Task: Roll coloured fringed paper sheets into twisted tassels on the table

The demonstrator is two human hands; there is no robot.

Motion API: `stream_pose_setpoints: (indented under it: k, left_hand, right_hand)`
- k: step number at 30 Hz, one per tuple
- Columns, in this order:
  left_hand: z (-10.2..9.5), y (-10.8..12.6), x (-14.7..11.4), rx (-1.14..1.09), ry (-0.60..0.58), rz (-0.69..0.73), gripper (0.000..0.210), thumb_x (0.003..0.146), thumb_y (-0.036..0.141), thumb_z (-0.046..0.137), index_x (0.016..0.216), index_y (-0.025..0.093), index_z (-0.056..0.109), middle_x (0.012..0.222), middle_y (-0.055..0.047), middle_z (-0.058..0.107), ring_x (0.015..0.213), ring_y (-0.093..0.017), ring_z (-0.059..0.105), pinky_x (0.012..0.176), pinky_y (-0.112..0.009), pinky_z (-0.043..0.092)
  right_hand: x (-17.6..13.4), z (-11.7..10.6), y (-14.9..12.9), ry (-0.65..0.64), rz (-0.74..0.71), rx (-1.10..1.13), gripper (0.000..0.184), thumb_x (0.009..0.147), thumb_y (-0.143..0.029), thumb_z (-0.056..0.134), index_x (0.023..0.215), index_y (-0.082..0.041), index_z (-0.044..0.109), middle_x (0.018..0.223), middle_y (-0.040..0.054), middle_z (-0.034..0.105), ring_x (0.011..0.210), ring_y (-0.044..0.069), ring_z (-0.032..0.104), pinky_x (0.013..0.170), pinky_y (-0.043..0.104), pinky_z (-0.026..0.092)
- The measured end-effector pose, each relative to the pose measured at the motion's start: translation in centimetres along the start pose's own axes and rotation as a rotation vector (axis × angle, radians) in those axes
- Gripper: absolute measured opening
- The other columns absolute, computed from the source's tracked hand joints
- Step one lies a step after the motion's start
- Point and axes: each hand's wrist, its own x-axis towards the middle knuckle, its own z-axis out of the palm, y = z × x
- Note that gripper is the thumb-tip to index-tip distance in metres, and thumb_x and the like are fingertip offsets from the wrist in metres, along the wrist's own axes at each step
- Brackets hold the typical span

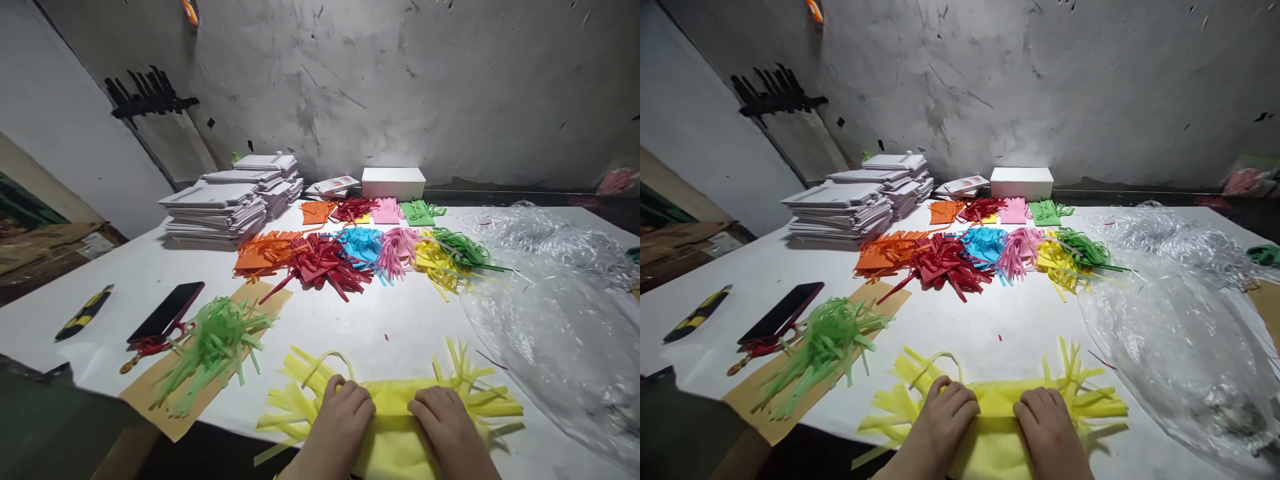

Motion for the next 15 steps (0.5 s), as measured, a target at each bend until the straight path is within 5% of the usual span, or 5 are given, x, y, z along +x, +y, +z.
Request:
stream_pose_setpoints:
  k: [3, 10, 15]
  left_hand:
    - [-0.4, 0.1, 0.0, -0.013, 0.012, -0.171, 0.023, 0.097, 0.008, 0.047, 0.083, 0.02, 0.06, 0.083, -0.001, 0.065, 0.079, -0.02, 0.056, 0.088, -0.04, 0.032]
    - [-0.7, 0.8, 2.5, 0.142, -0.213, -0.437, 0.021, 0.093, 0.019, 0.054, 0.078, 0.019, 0.069, 0.084, -0.006, 0.068, 0.083, -0.026, 0.061, 0.081, -0.046, 0.037]
    - [-1.1, 0.8, 3.8, 0.157, -0.319, -0.462, 0.019, 0.09, 0.018, 0.057, 0.078, 0.017, 0.071, 0.084, -0.008, 0.07, 0.086, -0.028, 0.063, 0.084, -0.049, 0.041]
  right_hand:
    - [0.2, 0.1, 0.7, -0.083, 0.138, -0.053, 0.037, 0.108, -0.025, 0.027, 0.089, -0.023, 0.059, 0.084, 0.0015, 0.06, 0.08, 0.02, 0.054, 0.082, 0.038, 0.032]
    - [2.2, 0.4, 0.7, -0.086, 0.245, -0.291, 0.025, 0.1, -0.022, 0.048, 0.076, -0.023, 0.054, 0.072, 0.0021, 0.057, 0.072, 0.025, 0.051, 0.075, 0.042, 0.029]
    - [3.5, 0.4, -0.8, 0.034, 0.001, -0.126, 0.019, 0.101, -0.015, 0.045, 0.092, -0.02, 0.06, 0.088, 0.0046, 0.062, 0.084, 0.022, 0.052, 0.085, 0.04, 0.034]
